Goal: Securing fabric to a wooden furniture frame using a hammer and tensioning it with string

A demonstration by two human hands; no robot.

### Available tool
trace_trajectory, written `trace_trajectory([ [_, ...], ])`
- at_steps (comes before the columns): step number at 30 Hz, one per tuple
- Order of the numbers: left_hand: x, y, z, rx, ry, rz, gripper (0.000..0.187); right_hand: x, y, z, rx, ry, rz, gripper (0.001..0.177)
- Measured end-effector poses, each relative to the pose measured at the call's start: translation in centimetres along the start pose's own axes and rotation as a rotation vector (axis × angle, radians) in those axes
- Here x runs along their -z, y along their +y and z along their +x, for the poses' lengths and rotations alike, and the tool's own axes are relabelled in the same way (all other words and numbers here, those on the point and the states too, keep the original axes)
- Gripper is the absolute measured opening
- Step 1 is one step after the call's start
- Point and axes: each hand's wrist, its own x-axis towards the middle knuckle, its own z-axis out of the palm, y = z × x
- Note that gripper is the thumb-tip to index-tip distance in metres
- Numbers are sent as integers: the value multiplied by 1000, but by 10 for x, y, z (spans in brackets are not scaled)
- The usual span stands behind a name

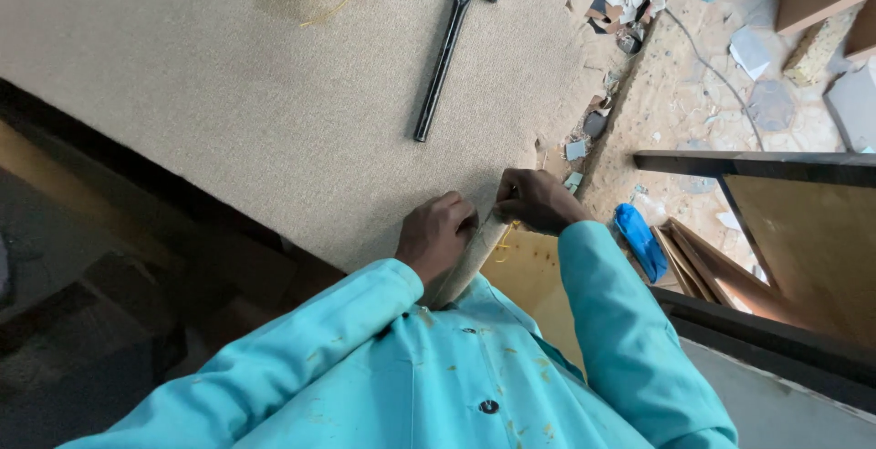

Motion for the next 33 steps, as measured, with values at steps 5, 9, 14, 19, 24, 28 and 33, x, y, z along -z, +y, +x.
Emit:
trace_trajectory([
  [5,-11,-11,3,7,15,28,22,-18,-12,-12,43,11,-59,19],
  [9,15,4,-5,-78,-48,19,29,-4,-27,-44,52,109,-66,21],
  [14,8,0,-17,-163,-78,-9,43,8,-22,-59,52,297,-147,22],
  [19,8,-1,-12,-211,-42,52,40,-13,-10,-27,152,292,3,20],
  [24,2,-16,-10,-267,-50,-37,15,-31,-12,-34,111,358,-105,18],
  [28,37,-6,-23,-216,-90,-125,17,-64,-28,-77,380,526,-182,37],
  [33,73,19,-39,18,-168,-547,24,-92,-62,-131,574,448,273,26],
])
